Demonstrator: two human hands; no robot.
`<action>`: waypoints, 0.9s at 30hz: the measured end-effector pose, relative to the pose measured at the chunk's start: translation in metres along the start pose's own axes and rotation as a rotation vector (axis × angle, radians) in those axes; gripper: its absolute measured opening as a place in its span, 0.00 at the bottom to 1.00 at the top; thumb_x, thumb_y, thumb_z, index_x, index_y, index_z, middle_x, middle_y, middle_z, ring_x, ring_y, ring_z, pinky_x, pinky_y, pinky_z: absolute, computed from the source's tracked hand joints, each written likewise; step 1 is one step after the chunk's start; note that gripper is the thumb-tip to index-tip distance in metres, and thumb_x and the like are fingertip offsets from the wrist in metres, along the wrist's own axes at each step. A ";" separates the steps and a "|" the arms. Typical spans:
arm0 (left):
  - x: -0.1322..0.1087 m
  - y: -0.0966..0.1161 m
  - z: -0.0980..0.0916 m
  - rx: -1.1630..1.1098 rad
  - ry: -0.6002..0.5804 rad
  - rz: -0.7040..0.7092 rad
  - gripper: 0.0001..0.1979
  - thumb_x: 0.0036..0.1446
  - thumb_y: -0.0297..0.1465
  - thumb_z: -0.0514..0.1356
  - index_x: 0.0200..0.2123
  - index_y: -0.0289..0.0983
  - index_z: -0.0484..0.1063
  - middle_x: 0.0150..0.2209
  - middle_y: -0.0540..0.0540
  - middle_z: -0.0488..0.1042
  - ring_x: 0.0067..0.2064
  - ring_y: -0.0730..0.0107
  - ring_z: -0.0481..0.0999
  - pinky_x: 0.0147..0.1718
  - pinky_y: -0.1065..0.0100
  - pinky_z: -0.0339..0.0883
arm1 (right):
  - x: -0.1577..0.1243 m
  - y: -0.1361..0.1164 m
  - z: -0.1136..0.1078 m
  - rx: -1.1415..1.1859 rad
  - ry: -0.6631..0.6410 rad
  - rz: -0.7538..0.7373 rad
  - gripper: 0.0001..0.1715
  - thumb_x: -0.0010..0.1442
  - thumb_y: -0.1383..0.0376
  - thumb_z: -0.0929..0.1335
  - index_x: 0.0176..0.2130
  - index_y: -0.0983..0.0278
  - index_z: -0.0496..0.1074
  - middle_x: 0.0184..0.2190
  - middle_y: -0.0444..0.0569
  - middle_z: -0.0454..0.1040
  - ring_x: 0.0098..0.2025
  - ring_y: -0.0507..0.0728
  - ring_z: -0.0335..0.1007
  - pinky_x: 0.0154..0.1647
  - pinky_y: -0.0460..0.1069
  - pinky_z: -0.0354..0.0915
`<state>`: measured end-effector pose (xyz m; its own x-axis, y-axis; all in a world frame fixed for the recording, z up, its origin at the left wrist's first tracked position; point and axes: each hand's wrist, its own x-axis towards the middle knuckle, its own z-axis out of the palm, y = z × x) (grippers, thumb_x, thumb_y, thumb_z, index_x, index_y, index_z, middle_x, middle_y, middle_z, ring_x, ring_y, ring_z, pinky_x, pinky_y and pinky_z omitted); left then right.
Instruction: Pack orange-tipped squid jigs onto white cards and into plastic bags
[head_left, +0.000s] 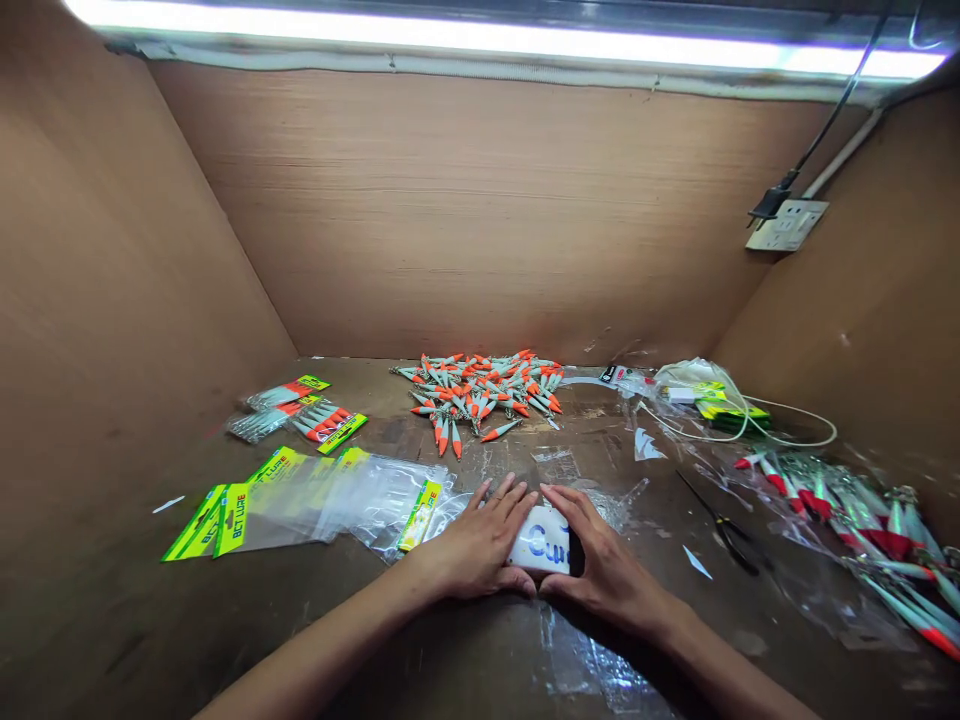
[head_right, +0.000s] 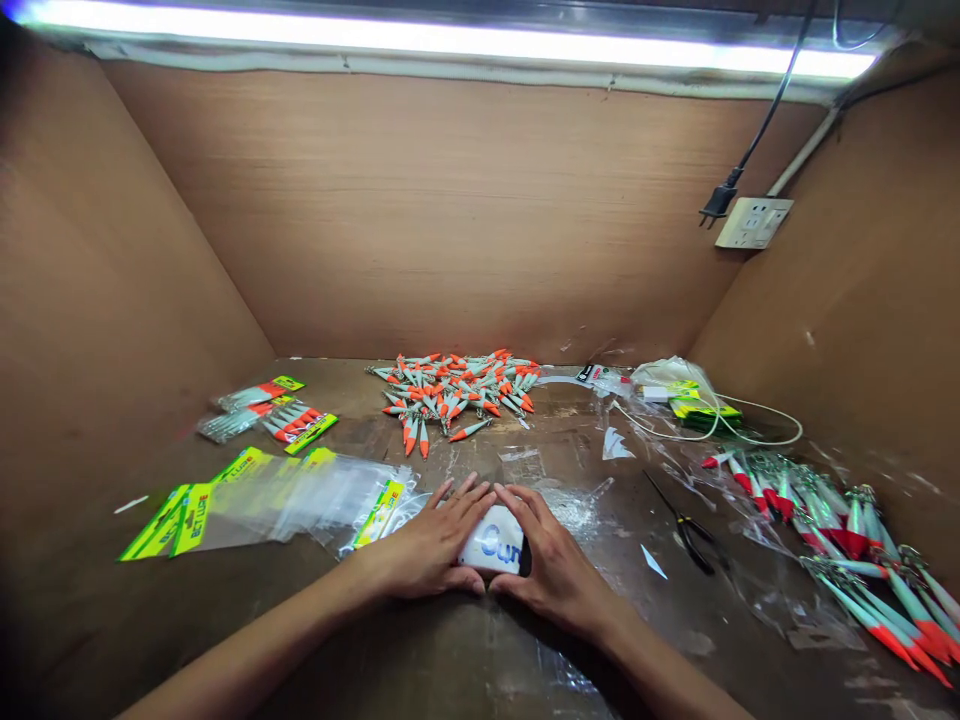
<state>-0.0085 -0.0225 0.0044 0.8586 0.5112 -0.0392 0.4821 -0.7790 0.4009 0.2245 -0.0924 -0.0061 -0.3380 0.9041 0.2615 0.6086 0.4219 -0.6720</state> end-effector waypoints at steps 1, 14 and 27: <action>0.001 0.001 0.000 0.032 -0.013 0.002 0.51 0.58 0.57 0.57 0.72 0.40 0.35 0.72 0.33 0.42 0.72 0.43 0.34 0.66 0.38 0.35 | 0.000 0.000 0.000 0.000 0.017 -0.014 0.57 0.51 0.58 0.77 0.70 0.55 0.49 0.66 0.56 0.54 0.67 0.67 0.53 0.66 0.62 0.56; 0.024 0.031 -0.005 0.041 0.258 -0.053 0.52 0.43 0.49 0.70 0.67 0.39 0.52 0.55 0.36 0.69 0.56 0.43 0.69 0.64 0.42 0.48 | -0.006 -0.008 -0.006 0.054 0.218 -0.040 0.59 0.55 0.45 0.73 0.71 0.57 0.41 0.67 0.59 0.53 0.65 0.71 0.57 0.65 0.64 0.58; -0.024 -0.019 -0.129 -0.915 0.718 -0.054 0.37 0.48 0.49 0.68 0.59 0.39 0.66 0.56 0.36 0.71 0.50 0.46 0.74 0.44 0.53 0.72 | -0.006 -0.010 -0.014 0.109 0.263 0.095 0.50 0.63 0.61 0.68 0.71 0.53 0.35 0.68 0.55 0.53 0.59 0.63 0.64 0.63 0.62 0.61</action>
<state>-0.0609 0.0268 0.1162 0.4032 0.8523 0.3332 -0.0423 -0.3463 0.9372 0.2301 -0.1011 0.0087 -0.0773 0.9317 0.3550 0.5429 0.3380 -0.7688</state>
